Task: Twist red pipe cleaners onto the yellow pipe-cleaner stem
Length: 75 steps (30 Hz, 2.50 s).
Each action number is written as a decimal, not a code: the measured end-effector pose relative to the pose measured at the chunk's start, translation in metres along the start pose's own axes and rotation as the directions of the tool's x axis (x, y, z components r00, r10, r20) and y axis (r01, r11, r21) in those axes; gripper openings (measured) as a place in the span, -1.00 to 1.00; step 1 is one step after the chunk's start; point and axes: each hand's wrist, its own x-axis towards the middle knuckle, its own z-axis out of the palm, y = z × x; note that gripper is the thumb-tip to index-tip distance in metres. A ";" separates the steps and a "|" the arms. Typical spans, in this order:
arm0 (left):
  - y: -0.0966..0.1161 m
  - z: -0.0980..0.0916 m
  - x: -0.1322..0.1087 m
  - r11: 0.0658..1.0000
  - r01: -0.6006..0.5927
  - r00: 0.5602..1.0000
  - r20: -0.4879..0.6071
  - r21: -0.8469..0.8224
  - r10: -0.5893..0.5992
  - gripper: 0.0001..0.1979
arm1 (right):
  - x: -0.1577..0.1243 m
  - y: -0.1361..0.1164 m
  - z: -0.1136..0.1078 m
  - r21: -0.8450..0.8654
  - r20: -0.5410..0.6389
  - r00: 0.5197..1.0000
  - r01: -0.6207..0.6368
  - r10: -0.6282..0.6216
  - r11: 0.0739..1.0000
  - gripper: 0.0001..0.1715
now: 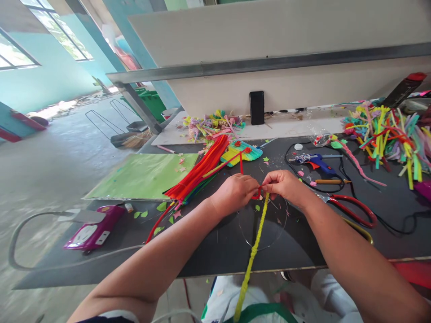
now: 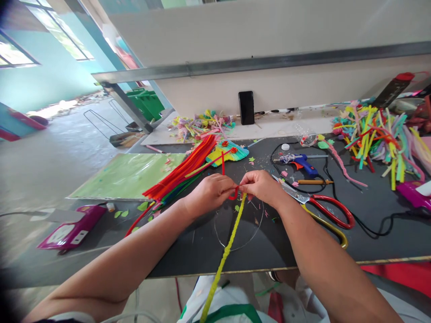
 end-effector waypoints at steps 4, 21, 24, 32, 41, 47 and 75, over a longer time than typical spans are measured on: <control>0.000 -0.003 0.003 0.966 0.119 0.993 0.040 -0.229 -0.113 -0.81 | 0.000 -0.003 0.005 -0.067 -0.019 1.000 -0.008 0.007 0.998 -0.82; 0.004 -0.005 0.003 0.875 0.243 0.959 -0.032 -0.418 -0.281 -0.88 | -0.006 -0.009 -0.006 0.078 0.095 0.993 -0.070 0.063 0.994 -0.76; 0.006 -0.005 0.003 0.883 0.224 0.963 -0.046 -0.413 -0.266 -0.88 | -0.005 -0.007 -0.005 0.058 0.094 0.995 -0.051 0.046 0.997 -0.79; 0.007 -0.001 0.004 0.679 0.398 0.900 0.118 -0.617 -0.420 -0.84 | -0.004 -0.008 -0.002 -0.007 0.035 0.999 -0.014 0.014 1.000 -0.88; 0.006 0.012 0.007 0.179 0.456 0.809 0.322 -0.872 -0.492 -0.83 | -0.005 -0.005 -0.009 0.043 0.106 0.992 -0.077 0.073 0.996 -0.70; 0.006 0.007 0.006 0.092 0.449 0.800 0.354 -0.889 -0.484 -0.82 | -0.011 -0.013 -0.017 0.132 0.101 0.988 -0.129 0.116 0.983 -0.57; 0.011 0.017 0.008 -0.051 0.342 0.785 0.315 -0.938 -0.533 -0.81 | -0.006 -0.011 -0.002 0.051 0.104 0.993 -0.066 0.060 0.997 -0.70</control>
